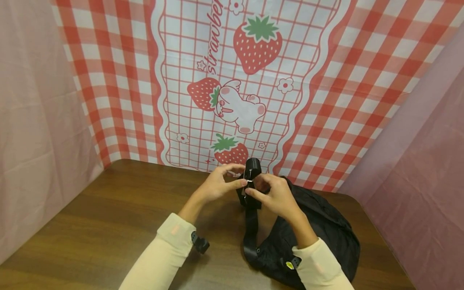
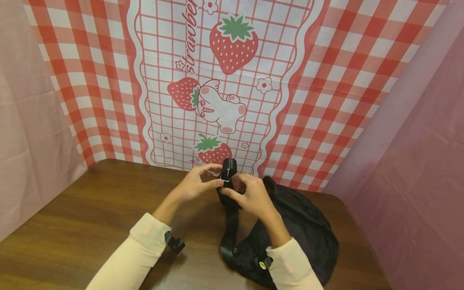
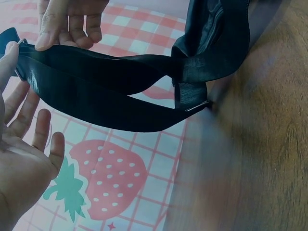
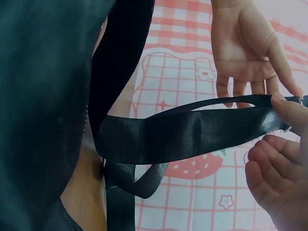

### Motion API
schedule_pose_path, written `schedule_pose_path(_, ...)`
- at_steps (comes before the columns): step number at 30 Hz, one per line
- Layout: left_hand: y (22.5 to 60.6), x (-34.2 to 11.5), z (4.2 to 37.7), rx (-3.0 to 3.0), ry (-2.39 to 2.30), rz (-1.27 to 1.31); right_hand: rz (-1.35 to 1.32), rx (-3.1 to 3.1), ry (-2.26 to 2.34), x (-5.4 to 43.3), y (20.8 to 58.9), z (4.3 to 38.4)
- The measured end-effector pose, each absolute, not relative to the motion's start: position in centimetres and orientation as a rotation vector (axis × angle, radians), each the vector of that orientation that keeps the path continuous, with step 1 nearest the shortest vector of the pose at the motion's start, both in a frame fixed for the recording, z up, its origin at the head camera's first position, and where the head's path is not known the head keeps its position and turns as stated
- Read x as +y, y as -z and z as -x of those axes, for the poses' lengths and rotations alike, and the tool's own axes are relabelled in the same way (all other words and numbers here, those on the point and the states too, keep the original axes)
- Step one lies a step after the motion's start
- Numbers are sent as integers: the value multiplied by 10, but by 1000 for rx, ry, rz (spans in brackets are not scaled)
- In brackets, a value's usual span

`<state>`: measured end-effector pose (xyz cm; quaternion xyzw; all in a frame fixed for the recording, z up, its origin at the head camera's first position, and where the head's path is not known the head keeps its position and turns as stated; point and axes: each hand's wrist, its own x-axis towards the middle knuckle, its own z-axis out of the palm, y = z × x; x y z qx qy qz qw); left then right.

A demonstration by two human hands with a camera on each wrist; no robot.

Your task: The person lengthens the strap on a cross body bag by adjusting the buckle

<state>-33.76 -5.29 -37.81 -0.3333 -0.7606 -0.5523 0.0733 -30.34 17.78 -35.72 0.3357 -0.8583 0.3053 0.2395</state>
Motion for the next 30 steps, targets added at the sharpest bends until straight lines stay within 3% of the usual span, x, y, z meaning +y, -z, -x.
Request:
schedule_pose_path(7,378,-53,336,-2321,1657,887,-934,-2314,-840,179,356,302)
schedule_pose_path(30,378,-52,334,-2338,1549,856,-1061,-2212,-734,186,360,308)
